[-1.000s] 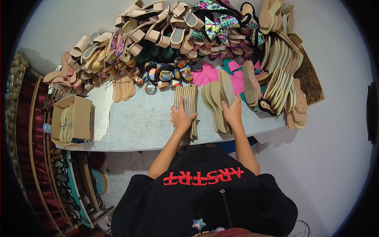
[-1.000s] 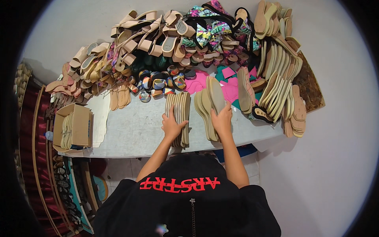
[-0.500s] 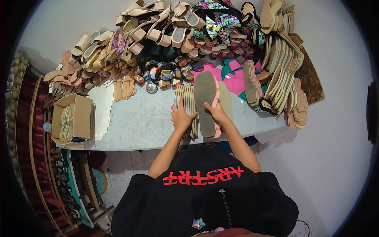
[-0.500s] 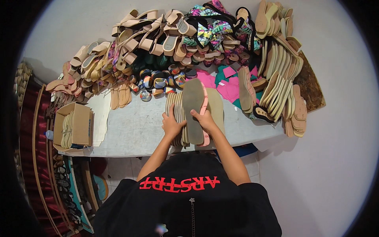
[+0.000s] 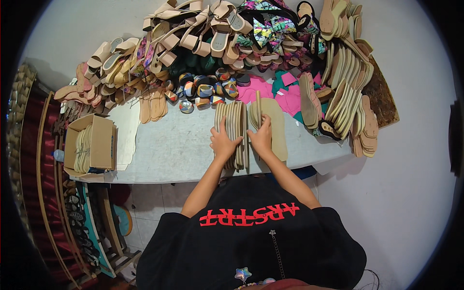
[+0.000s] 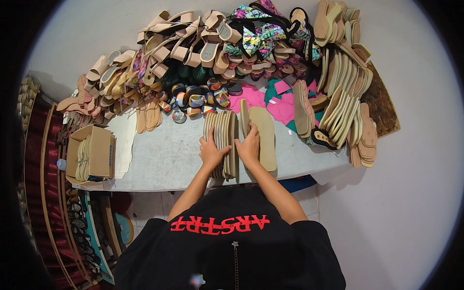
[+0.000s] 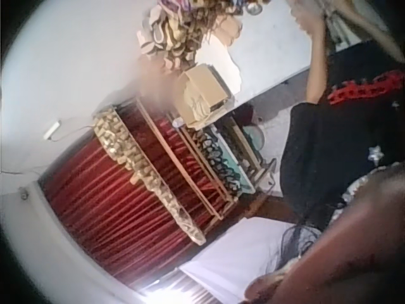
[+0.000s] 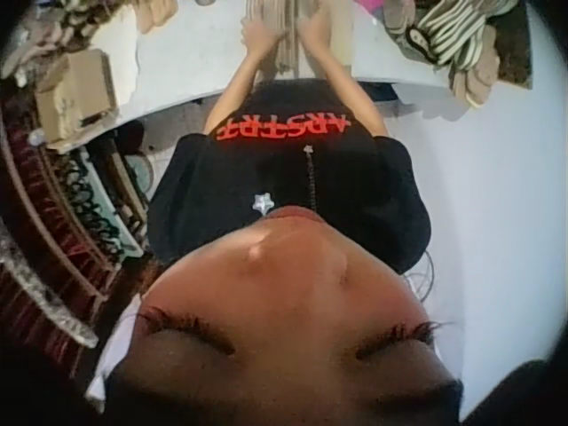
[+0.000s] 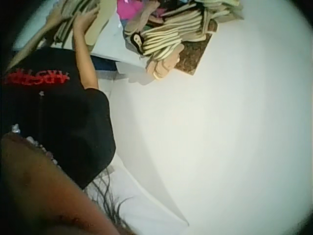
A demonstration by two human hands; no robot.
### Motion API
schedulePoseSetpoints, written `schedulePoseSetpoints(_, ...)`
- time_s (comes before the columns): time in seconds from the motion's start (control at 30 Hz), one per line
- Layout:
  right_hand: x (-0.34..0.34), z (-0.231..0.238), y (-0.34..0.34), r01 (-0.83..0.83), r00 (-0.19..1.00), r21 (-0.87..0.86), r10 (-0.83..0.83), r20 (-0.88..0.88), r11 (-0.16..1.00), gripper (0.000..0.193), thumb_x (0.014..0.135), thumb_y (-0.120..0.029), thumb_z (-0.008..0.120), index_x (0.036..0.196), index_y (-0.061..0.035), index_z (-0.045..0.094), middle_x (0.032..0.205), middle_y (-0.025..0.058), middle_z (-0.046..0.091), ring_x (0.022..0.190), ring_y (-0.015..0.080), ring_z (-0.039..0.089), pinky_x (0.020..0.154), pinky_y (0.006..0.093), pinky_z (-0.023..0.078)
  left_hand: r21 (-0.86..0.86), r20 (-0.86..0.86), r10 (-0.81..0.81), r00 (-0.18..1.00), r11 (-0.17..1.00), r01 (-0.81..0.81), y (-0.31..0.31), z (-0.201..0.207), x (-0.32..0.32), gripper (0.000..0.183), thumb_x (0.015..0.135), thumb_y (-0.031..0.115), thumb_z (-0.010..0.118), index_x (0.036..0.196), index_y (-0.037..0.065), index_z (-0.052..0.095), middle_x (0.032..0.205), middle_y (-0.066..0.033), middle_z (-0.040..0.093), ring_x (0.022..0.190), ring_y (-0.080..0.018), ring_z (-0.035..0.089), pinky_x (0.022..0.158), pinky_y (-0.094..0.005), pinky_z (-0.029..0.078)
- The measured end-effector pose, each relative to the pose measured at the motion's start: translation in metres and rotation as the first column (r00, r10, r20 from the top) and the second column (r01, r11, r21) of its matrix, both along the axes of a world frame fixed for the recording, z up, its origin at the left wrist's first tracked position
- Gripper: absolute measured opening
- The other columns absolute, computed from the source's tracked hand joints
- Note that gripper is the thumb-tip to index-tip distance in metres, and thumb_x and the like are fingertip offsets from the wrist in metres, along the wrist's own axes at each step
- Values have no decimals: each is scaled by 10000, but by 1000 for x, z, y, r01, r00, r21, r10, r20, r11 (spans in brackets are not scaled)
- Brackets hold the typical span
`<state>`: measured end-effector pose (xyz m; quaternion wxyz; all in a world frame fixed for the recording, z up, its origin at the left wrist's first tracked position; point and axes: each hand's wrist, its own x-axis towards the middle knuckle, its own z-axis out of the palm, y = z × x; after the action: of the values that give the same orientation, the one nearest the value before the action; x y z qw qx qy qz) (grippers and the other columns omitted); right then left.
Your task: Sorting and stacking various shoe soles on a workbench.
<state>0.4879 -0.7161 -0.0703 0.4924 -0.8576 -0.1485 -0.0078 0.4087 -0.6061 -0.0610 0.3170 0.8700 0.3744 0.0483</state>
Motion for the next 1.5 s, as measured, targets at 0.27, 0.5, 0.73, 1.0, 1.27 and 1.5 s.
schedulePoseSetpoints(0.27, -13, -40, 12, -87, 995, -4, 87, 42, 996, 560, 706, -142, 639, 1159, 20, 353, 950, 248, 518, 838, 377, 538, 756, 429, 423, -14, 12, -15, 1000, 1000, 15, 2, -3, 1, 907, 610, 473, 714, 1355, 301, 225, 1207, -220, 326, 1008, -438, 477, 788, -548, 398)
schedulePoseSetpoints(0.5, -4, -26, 16, -40, 978, 81, 56, -202, 996, 674, 689, -203, 693, 1196, 44, 324, 1044, 274, 534, 950, 381, 552, 820, 400, 428, -81, 95, -71, 993, 994, 79, 11, -8, -3, 895, 617, 425, 695, 1365, 285, 224, 1199, -250, 308, 951, -459, 494, 771, -495, 443)
schedulePoseSetpoints(0.73, 5, -46, 21, -94, 979, 175, 123, -164, 980, 737, 638, -205, 749, 1191, 41, 327, 926, 211, 581, 883, 345, 571, 783, 403, 440, -132, 95, -86, 992, 986, 98, 16, -9, -4, 949, 591, 417, 708, 1374, 291, 188, 1211, -255, 289, 967, -466, 483, 797, -490, 436)
schedulePoseSetpoints(1.0, 8, -46, 21, -71, 951, 227, 134, -277, 971, 713, 612, -142, 764, 1183, 7, 363, 1004, 138, 543, 897, 232, 549, 795, 348, 445, -91, 98, -170, 981, 980, 179, 17, -7, -8, 1213, 426, 396, 843, 1386, 256, 115, 1229, -267, 252, 1049, -484, 418, 853, -483, 412)
schedulePoseSetpoints(1.27, 8, -54, 17, -43, 955, 357, 143, -260, 933, 744, 562, -117, 773, 1153, 8, 336, 926, 114, 490, 844, 219, 502, 760, 337, 433, -144, 80, -173, 982, 973, 183, 19, -4, -6, 1225, 420, 385, 854, 1386, 254, 113, 1225, -281, 249, 1058, -487, 410, 878, -477, 396)
schedulePoseSetpoints(1.5, 6, -50, 11, -81, 973, 445, 169, -160, 892, 758, 563, -104, 770, 1161, 5, 318, 981, 117, 462, 882, 207, 483, 751, 325, 431, -187, 94, -186, 978, 962, 201, 24, -6, -7, 1267, 396, 356, 871, 1393, 266, 93, 1228, -293, 246, 1082, -500, 392, 893, -470, 389)
